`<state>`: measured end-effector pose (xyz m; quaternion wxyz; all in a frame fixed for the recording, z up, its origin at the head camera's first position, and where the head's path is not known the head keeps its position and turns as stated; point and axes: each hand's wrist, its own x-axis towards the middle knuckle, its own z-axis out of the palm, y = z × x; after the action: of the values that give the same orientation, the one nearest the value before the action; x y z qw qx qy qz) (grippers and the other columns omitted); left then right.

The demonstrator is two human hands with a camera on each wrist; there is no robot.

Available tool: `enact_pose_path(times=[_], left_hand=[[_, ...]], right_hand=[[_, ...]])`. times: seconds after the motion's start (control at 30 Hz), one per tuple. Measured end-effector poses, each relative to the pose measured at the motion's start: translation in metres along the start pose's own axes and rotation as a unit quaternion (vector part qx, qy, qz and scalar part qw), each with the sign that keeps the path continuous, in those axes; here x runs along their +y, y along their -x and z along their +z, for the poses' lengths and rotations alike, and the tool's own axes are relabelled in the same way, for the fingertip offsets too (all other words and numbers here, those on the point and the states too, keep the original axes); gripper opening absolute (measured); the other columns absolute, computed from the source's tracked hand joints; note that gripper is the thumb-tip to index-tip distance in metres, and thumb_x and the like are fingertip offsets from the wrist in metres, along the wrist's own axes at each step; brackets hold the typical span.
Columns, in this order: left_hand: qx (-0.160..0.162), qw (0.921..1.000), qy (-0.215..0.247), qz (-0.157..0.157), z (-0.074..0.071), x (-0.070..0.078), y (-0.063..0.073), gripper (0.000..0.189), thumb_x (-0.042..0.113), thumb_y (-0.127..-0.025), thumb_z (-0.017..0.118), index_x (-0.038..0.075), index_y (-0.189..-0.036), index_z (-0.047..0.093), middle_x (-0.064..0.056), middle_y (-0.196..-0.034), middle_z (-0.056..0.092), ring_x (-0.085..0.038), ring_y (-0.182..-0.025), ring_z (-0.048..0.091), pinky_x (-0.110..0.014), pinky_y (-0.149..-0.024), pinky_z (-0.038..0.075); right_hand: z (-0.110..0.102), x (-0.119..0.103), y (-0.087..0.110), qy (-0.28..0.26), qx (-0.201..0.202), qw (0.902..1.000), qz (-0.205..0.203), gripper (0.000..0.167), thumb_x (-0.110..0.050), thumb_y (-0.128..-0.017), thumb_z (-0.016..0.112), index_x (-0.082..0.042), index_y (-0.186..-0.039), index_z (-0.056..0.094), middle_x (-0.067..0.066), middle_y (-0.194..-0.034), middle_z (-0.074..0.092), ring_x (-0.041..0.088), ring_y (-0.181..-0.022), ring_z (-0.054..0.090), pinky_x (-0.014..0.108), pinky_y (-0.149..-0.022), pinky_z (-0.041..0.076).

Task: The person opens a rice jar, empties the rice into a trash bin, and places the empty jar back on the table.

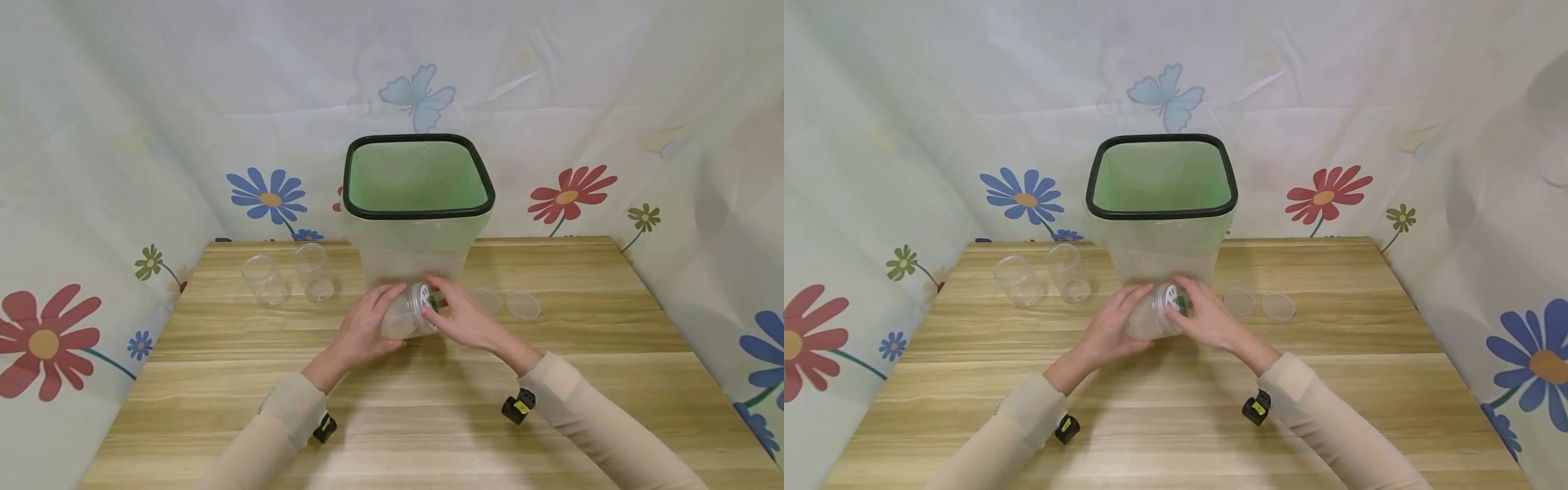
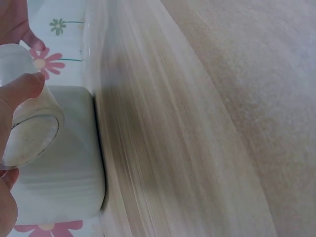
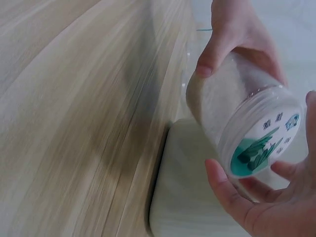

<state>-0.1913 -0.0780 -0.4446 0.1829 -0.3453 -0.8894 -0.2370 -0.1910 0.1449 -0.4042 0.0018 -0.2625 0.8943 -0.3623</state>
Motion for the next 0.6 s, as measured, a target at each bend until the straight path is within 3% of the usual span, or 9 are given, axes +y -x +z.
enact_pose_path(times=[0.23, 0.43, 0.6], left_hand=[[0.004, 1.0, -0.001, 0.003, 0.0012, 0.0001, 0.0013, 0.102, 0.031, -0.055, 0.087, 0.016, -0.14, 0.033, -0.007, -0.132, 0.043, -0.023, -0.118, 0.046, -0.039, -0.096, 0.044], [0.008, 0.9999, 0.001, 0.011, 0.0005, 0.0003, 0.002, 0.104, 0.03, -0.054, 0.088, 0.014, -0.14, 0.033, -0.009, -0.132, 0.044, -0.024, -0.117, 0.047, -0.04, -0.096, 0.044], [-0.003, 1.0, 0.007, 0.001, 0.0002, 0.0001, 0.0033, 0.103, 0.029, -0.054, 0.088, 0.014, -0.14, 0.032, -0.008, -0.133, 0.043, -0.023, -0.119, 0.046, -0.04, -0.098, 0.043]], right_hand=[[0.0011, -0.0046, 0.0005, 0.006, -0.009, 0.9999, 0.012, 0.067, -0.034, -0.086, 0.063, -0.007, -0.139, 0.034, 0.016, -0.13, 0.046, 0.027, -0.099, 0.057, 0.036, -0.078, 0.052], [-0.0006, -0.0041, 0.0031, -0.048, -0.021, 0.9984, -0.022, 0.071, -0.025, -0.081, 0.069, -0.01, -0.14, 0.032, 0.015, -0.13, 0.041, 0.027, -0.104, 0.051, 0.024, -0.07, 0.055], [-0.0004, 0.0014, 0.0025, -0.054, -0.032, 0.996, -0.063, 0.074, -0.018, -0.079, 0.072, -0.011, -0.14, 0.031, 0.012, -0.135, 0.037, 0.024, -0.11, 0.049, 0.028, -0.078, 0.054]])
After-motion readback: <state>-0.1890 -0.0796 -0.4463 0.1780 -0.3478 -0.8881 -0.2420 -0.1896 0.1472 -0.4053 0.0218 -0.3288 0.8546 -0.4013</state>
